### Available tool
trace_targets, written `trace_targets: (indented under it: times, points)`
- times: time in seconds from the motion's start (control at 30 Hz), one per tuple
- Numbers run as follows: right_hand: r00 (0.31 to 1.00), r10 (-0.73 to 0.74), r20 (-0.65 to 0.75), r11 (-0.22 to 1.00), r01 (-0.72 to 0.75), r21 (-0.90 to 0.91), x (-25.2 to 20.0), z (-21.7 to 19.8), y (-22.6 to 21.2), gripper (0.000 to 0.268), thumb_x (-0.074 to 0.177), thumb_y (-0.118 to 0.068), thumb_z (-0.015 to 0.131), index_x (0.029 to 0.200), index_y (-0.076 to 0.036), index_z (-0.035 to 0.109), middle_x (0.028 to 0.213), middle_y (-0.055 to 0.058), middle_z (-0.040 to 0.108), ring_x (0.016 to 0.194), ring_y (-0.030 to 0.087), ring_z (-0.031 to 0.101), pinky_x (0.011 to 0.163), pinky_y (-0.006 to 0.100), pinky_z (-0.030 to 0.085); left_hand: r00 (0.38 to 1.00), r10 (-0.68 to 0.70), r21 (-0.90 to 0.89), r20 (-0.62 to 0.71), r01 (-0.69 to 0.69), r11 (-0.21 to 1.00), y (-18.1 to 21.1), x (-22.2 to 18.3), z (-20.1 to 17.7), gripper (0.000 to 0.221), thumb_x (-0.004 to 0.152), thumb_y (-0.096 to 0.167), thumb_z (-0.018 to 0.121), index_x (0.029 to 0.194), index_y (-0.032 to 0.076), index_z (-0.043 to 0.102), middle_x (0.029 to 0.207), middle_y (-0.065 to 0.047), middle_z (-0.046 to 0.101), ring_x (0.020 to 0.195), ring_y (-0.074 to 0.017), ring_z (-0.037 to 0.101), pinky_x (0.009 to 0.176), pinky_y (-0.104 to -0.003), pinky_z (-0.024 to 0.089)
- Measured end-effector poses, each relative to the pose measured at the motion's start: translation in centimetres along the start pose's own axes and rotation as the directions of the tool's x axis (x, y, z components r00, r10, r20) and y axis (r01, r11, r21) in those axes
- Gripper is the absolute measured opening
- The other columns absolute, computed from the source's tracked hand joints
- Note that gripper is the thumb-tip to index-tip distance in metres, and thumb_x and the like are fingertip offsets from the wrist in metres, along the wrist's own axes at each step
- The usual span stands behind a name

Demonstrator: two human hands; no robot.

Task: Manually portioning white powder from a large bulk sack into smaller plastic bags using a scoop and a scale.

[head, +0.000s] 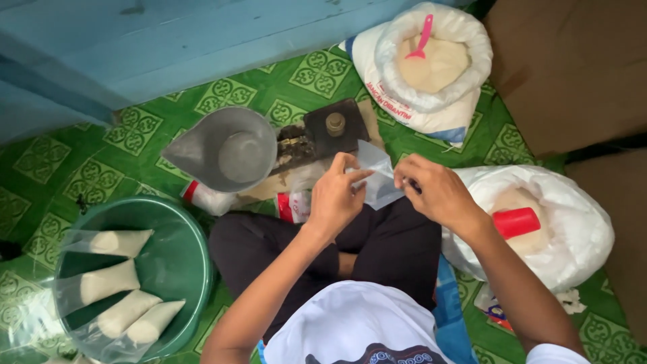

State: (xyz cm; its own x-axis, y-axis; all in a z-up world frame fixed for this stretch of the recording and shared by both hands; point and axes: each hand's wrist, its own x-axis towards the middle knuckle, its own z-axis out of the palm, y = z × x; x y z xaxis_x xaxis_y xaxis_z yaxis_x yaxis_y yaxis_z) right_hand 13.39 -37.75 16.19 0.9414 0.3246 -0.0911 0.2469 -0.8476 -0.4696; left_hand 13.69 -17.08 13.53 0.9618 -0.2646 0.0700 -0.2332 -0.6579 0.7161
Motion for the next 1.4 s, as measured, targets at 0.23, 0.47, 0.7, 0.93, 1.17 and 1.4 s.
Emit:
trace_targets:
  times: [0.23, 0.47, 0.7, 0.93, 1.17, 1.4]
  points:
    - [0.99, -0.007, -0.14, 0.996, 0.019, 0.09, -1.6, 0.3, 3.9, 0.015, 0.085, -0.005, 0.064, 0.094, -0.012, 0.073, 0.108, 0.007, 0.069, 0.077, 0.037, 0.068, 0.062, 0.047, 0.058, 0.968, 0.078, 0.022, 0.238, -0.086, 0.996, 1.4, 1.7, 3.1, 0.04, 0.08, 0.007, 0.059, 0.119, 0.012, 0.068, 0.131, -0.002, 0.054, 0.088, -0.0326, 0.07, 0.075, -0.049, 0.059]
    - [0.792, 0.103, -0.601, 0.895, 0.19, 0.404, -5.9, 2.8, 13.8, 0.034, 0.071, 0.019, 0.055, 0.049, -0.007, 0.058, 0.108, 0.012, 0.071, 0.096, 0.027, 0.066, 0.089, 0.033, 0.052, 0.932, 0.157, -0.023, 0.326, -0.158, 0.987, 5.1, 3.3, 5.9, 0.041, 0.08, 0.001, 0.054, 0.12, 0.002, 0.066, 0.124, -0.009, 0.063, 0.103, -0.0357, 0.067, 0.078, -0.05, 0.057]
    - [0.78, 0.457, -0.429, 0.787, -0.129, 0.603, -13.2, 0.8, 19.0, 0.041, 0.089, -0.024, 0.05, 0.125, -0.004, 0.058, 0.134, 0.017, 0.055, 0.119, 0.032, 0.056, 0.09, 0.04, 0.048, 0.899, 0.173, -0.059, 0.402, -0.163, 0.985, 7.4, 3.8, 10.3, 0.04, 0.081, 0.001, 0.055, 0.12, 0.002, 0.066, 0.121, -0.009, 0.064, 0.082, -0.0338, 0.072, 0.068, -0.043, 0.06]
    - [0.686, 0.681, -0.254, 0.696, -0.715, -0.066, -17.3, 6.0, 24.8, 0.057, 0.079, -0.037, 0.072, 0.124, -0.004, 0.061, 0.119, 0.019, 0.06, 0.112, 0.037, 0.057, 0.088, 0.049, 0.05, 0.901, 0.133, -0.025, 0.413, -0.135, 0.991, 9.0, 3.5, 12.4, 0.039, 0.082, 0.005, 0.054, 0.12, 0.002, 0.066, 0.122, -0.008, 0.064, 0.064, -0.0263, 0.072, 0.061, -0.041, 0.059]
    - [0.686, 0.679, -0.261, 0.596, -0.723, -0.348, -17.3, 10.8, 25.8, 0.089, 0.061, -0.054, 0.078, 0.126, 0.001, 0.051, 0.11, 0.017, 0.055, 0.107, 0.034, 0.052, 0.086, 0.048, 0.041, 0.915, 0.114, -0.117, 0.386, -0.074, 0.99, 10.0, 3.0, 13.6, 0.039, 0.082, 0.004, 0.058, 0.119, 0.0, 0.066, 0.122, -0.01, 0.065, 0.063, -0.0248, 0.072, 0.058, -0.037, 0.059]
    - [0.726, 0.512, -0.459, 0.56, -0.688, -0.462, -17.1, 13.7, 28.5, 0.072, 0.052, -0.047, 0.075, 0.103, 0.0, 0.056, 0.089, 0.013, 0.053, 0.088, 0.031, 0.054, 0.074, 0.043, 0.042, 0.898, 0.131, -0.27, 0.419, -0.015, 0.963, 10.7, 3.0, 13.8, 0.048, 0.077, 0.004, 0.06, 0.124, -0.004, 0.062, 0.126, -0.018, 0.062, 0.063, -0.0288, 0.072, 0.052, -0.036, 0.058]
